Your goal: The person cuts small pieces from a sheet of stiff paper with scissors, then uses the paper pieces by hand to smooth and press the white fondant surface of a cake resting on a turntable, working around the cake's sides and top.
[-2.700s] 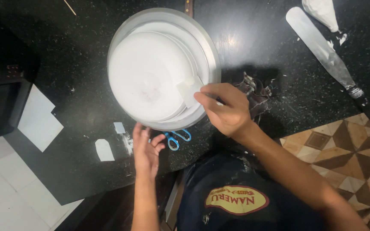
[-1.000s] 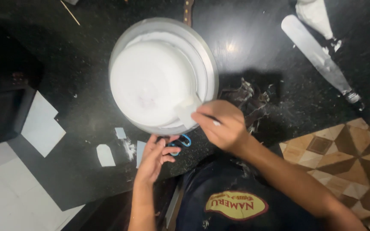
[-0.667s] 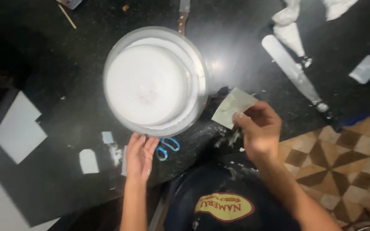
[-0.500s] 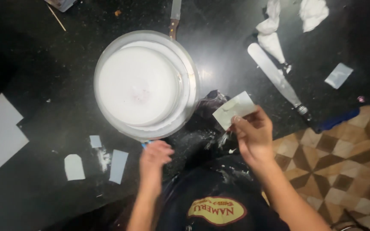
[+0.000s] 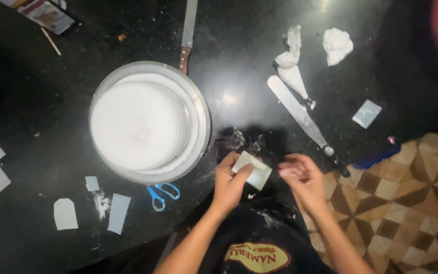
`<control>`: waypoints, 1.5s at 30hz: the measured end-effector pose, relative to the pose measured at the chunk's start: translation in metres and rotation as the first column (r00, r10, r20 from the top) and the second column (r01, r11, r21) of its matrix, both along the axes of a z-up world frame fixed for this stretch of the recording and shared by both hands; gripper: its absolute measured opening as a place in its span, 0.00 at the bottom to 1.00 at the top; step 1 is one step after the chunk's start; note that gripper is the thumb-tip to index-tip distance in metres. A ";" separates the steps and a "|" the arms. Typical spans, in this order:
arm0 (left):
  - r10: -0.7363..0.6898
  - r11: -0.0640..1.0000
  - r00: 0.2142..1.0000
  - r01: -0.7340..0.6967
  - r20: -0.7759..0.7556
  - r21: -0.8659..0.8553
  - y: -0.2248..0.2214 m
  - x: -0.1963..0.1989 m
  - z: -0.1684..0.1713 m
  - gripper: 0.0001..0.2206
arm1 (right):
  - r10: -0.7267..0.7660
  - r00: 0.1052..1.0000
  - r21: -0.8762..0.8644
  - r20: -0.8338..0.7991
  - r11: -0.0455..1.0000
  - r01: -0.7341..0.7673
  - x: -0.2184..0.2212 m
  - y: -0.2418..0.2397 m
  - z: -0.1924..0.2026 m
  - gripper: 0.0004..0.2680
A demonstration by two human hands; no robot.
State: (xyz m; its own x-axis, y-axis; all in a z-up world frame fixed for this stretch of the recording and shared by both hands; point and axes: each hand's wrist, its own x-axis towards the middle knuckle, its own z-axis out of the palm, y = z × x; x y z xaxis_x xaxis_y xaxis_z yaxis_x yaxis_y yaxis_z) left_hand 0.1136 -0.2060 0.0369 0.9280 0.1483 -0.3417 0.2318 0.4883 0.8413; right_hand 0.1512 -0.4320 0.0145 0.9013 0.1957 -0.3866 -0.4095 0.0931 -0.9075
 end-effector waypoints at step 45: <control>0.499 0.867 0.866 -0.496 -0.045 0.051 0.220 -0.290 -0.157 0.10 | 0.774 0.508 -0.348 -0.378 0.390 -0.853 -0.106 0.236 -0.066 0.21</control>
